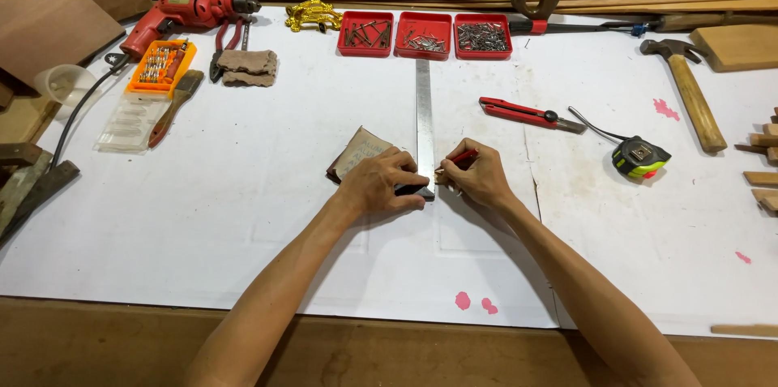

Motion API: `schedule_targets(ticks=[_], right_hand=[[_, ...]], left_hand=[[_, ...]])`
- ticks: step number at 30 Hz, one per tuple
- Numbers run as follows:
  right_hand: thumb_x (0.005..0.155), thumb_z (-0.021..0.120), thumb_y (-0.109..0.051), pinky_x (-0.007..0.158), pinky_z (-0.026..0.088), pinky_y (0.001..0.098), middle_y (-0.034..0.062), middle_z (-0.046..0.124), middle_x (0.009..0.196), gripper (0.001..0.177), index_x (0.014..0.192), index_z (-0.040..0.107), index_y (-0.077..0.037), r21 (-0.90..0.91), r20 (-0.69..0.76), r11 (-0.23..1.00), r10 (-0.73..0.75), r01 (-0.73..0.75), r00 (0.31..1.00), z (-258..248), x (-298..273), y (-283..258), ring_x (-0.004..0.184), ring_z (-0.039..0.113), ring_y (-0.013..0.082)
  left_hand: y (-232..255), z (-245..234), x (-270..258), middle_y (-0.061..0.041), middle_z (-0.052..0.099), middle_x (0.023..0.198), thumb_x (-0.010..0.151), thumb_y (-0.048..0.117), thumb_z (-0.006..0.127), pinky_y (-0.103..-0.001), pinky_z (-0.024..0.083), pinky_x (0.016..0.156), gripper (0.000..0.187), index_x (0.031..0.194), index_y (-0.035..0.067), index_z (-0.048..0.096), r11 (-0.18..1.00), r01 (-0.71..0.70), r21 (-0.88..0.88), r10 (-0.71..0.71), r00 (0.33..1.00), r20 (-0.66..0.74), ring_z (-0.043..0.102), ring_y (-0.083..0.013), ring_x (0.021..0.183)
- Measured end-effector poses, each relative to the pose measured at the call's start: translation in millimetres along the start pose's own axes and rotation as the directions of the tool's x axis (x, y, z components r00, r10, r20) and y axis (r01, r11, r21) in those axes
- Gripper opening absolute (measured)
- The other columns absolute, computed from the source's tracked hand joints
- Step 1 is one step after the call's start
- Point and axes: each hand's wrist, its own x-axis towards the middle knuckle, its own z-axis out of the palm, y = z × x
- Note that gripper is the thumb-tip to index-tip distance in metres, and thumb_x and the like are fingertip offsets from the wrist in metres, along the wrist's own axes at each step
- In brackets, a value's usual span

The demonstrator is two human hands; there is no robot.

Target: Marking, sanding, and measuring wooden strips at a carpentry workbench.

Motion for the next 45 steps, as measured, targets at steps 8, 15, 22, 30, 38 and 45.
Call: schedule_targets(ticks=[8,15,22,30,38,45], right_hand=[[0.091,0.072,-0.01,0.058,0.062,0.0237,0.0112,0.074,0.076,0.012,0.086,0.064,-0.002,-0.053,-0.002,0.991,-0.124,0.124,0.992,2.9,1.1,10.5,0.068,0.075,0.0122],[0.09,0.072,-0.01,0.053,0.058,0.0277,0.012,0.073,0.071,0.013,0.084,0.064,-0.001,-0.077,0.041,0.996,-0.044,0.047,0.998,1.3,-2.5,-1.0,0.062,0.072,0.0149],[0.091,0.072,-0.009,0.06,0.062,0.0263,0.0087,0.073,0.076,0.011,0.086,0.065,-0.002,-0.124,-0.011,0.985,-0.125,0.123,0.992,4.9,0.7,10.8,0.068,0.074,0.0116],[0.09,0.071,-0.007,0.056,0.059,0.0254,0.0089,0.072,0.075,0.011,0.084,0.064,-0.001,-0.026,0.003,0.993,-0.112,0.112,0.994,5.0,-3.1,8.0,0.066,0.071,0.0118],[0.083,0.075,-0.007,0.056,0.056,0.0247,0.0073,0.072,0.072,0.011,0.077,0.066,-0.003,-0.096,0.076,0.984,-0.143,0.15,0.987,-0.3,-0.3,11.3,0.064,0.068,0.0107],[0.088,0.072,-0.008,0.06,0.061,0.0246,0.0073,0.073,0.076,0.011,0.082,0.065,-0.003,-0.032,0.05,0.996,-0.079,0.081,0.996,0.6,-0.7,5.3,0.07,0.073,0.0116]], left_hand=[[-1.5,0.5,0.8,0.004,0.069,0.095,0.073,0.046,0.085,-0.032,0.059,0.08,0.033,0.099,0.026,0.081,1.0,-0.013,-0.005,0.013,1.0,0.0,0.064,-0.0149,0.097],[3.0,-4.1,0.0,0.004,0.069,0.096,0.073,0.045,0.085,-0.032,0.059,0.081,0.033,0.1,0.026,0.081,1.0,-0.013,0.0,0.013,1.0,-0.007,0.063,-0.0157,0.097],[1.2,-0.8,0.2,0.005,0.069,0.096,0.073,0.044,0.086,-0.032,0.059,0.083,0.032,0.1,0.027,0.081,1.0,-0.011,0.011,0.011,1.0,-0.008,0.063,-0.0152,0.098],[0.5,-0.2,0.4,0.006,0.069,0.096,0.073,0.046,0.085,-0.031,0.059,0.083,0.033,0.1,0.028,0.081,1.0,0.007,0.002,-0.007,1.0,0.001,0.063,-0.0135,0.099],[5.2,-3.5,0.6,0.006,0.069,0.095,0.071,0.046,0.086,-0.031,0.059,0.084,0.033,0.099,0.029,0.081,0.999,0.034,0.008,-0.034,0.999,0.018,0.063,-0.0139,0.097],[3.0,-2.5,0.5,0.006,0.069,0.096,0.073,0.046,0.085,-0.032,0.058,0.083,0.033,0.1,0.028,0.081,1.0,0.009,0.016,-0.009,1.0,0.013,0.062,-0.0144,0.098]])
